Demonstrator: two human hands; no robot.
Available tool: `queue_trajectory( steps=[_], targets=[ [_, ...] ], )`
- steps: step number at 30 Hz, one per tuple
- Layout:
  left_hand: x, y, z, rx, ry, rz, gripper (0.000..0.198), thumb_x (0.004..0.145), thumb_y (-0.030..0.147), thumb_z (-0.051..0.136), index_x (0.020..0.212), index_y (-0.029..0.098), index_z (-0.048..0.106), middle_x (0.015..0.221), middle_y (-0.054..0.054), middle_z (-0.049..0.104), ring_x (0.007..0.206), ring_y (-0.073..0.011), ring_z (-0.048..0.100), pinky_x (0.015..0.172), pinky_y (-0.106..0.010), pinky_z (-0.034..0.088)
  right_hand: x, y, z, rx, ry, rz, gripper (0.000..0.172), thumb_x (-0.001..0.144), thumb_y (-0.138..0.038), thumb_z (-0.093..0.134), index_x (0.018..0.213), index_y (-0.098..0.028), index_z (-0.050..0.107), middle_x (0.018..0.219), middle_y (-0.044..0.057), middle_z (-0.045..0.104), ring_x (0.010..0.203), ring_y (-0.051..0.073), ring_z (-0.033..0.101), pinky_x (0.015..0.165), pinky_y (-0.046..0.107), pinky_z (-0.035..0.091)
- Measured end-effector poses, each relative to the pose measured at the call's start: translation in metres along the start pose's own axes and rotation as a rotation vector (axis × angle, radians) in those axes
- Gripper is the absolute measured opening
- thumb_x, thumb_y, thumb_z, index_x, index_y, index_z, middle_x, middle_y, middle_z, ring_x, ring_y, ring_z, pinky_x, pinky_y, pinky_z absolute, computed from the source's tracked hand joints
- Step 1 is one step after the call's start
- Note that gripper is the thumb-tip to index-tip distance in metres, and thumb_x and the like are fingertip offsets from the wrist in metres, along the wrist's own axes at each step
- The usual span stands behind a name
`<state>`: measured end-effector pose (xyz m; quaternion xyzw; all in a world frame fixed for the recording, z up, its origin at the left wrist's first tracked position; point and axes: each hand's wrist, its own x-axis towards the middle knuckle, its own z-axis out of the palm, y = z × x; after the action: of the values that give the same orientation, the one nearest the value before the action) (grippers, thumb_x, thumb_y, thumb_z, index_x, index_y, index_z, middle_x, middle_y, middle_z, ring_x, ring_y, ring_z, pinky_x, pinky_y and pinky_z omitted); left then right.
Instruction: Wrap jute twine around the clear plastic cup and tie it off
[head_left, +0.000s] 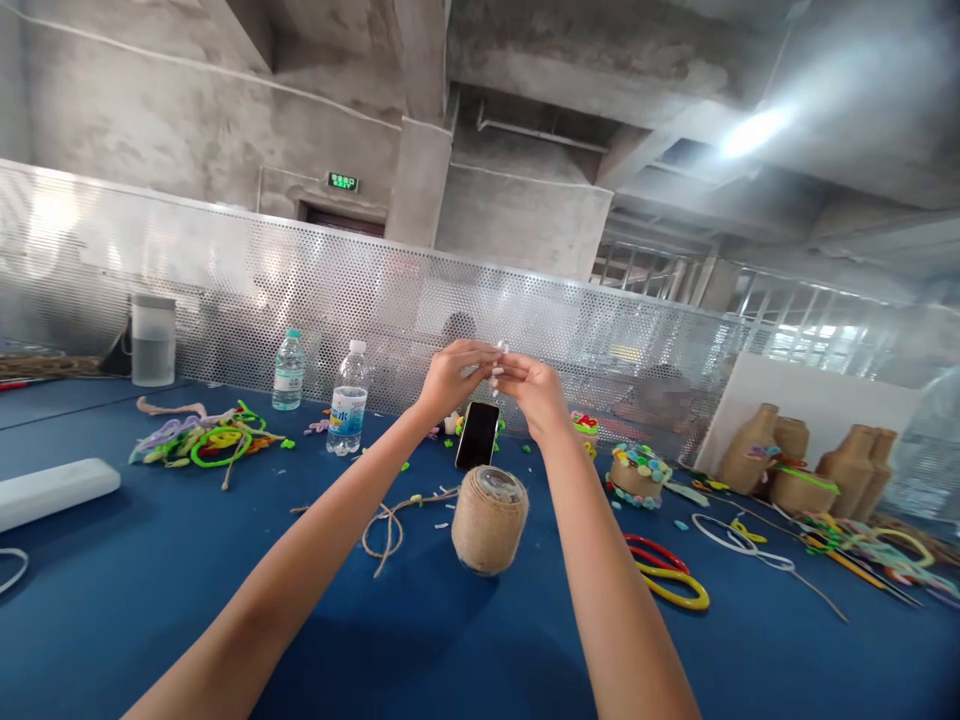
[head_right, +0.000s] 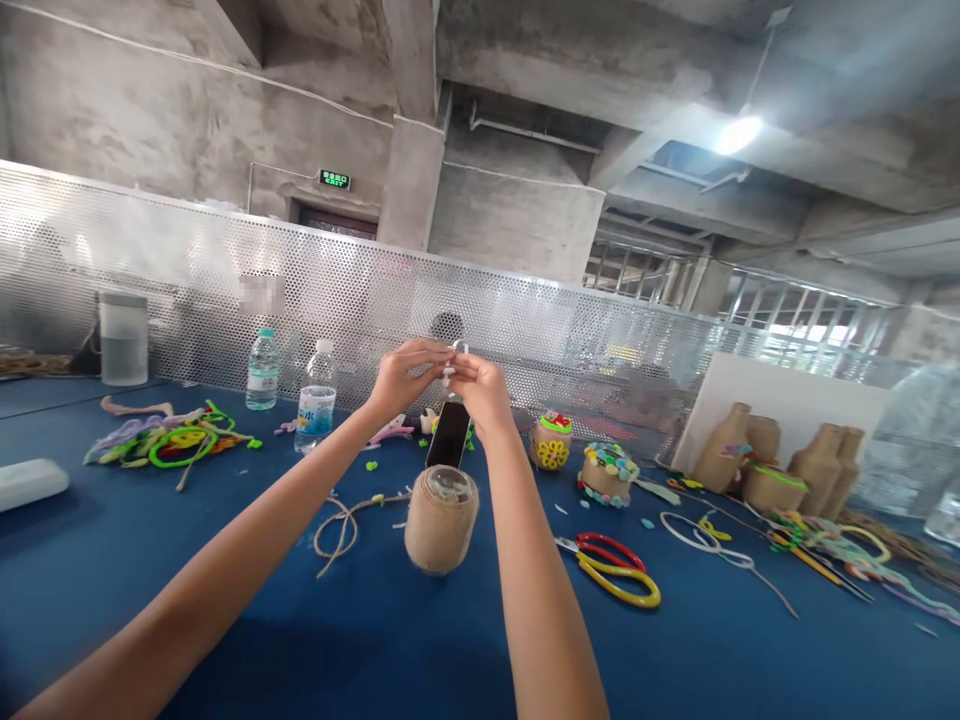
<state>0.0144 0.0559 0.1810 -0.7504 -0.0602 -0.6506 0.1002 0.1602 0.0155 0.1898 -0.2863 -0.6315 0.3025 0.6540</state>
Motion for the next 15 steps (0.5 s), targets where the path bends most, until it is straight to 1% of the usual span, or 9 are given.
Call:
queue_trajectory(
  steps=[3, 7, 10, 12, 15],
  targets=[
    [-0.0026, 0.0023, 0.0030, 0.011, 0.003, -0.053, 0.016, 0.084, 0.008, 0.067, 0.092, 0.021, 0.072, 0.097, -0.005, 0.073, 0.093, -0.0179, 0.068, 0.086, -0.035, 0.054, -0.0004, 0.0035, -0.0014, -0.014, -0.021, 0.017, 0.032, 0.052, -0.012, 0.076, 0.084, -0.019, 0.073, 0.078, 0.002, 0.075, 0.084, 0.020, 0.071, 0.080, 0.033, 0.053],
    [-0.0048, 0.0027, 0.0076, 0.078, 0.017, -0.108, 0.016, 0.082, 0.005, 0.066, 0.084, 0.020, 0.072, 0.089, -0.004, 0.074, 0.086, -0.0187, 0.069, 0.082, -0.034, 0.053, -0.0021, 0.0042, 0.0018, 0.035, 0.023, 0.064, 0.032, 0.050, -0.013, 0.077, 0.081, -0.018, 0.072, 0.074, 0.000, 0.074, 0.078, 0.016, 0.070, 0.079, 0.031, 0.052],
    [-0.0052, 0.0035, 0.0096, 0.079, 0.049, -0.113, 0.015, 0.082, 0.005, 0.067, 0.078, 0.019, 0.071, 0.085, -0.004, 0.074, 0.089, -0.0196, 0.069, 0.083, -0.034, 0.053, -0.0020, 0.0040, 0.0032, 0.052, 0.058, 0.108, 0.034, 0.050, -0.015, 0.077, 0.082, -0.019, 0.069, 0.077, 0.001, 0.074, 0.079, 0.017, 0.070, 0.080, 0.032, 0.052],
    [-0.0044, 0.0054, 0.0090, 0.072, 0.070, -0.107, 0.014, 0.081, 0.006, 0.068, 0.079, 0.020, 0.071, 0.087, -0.004, 0.074, 0.094, -0.0198, 0.068, 0.085, -0.034, 0.053, -0.0018, 0.0037, 0.0031, 0.036, 0.065, 0.112, 0.033, 0.052, -0.016, 0.077, 0.084, -0.019, 0.068, 0.078, 0.002, 0.074, 0.078, 0.017, 0.070, 0.078, 0.033, 0.052],
    [-0.0013, 0.0095, 0.0046, 0.077, 0.067, -0.123, 0.016, 0.081, 0.006, 0.066, 0.082, 0.021, 0.070, 0.090, -0.003, 0.073, 0.093, -0.0189, 0.067, 0.086, -0.034, 0.052, -0.0035, 0.0016, 0.0040, -0.018, -0.005, 0.087, 0.026, 0.059, -0.022, 0.075, 0.084, -0.019, 0.068, 0.074, 0.003, 0.073, 0.074, 0.017, 0.068, 0.075, 0.033, 0.051]
  ],
)
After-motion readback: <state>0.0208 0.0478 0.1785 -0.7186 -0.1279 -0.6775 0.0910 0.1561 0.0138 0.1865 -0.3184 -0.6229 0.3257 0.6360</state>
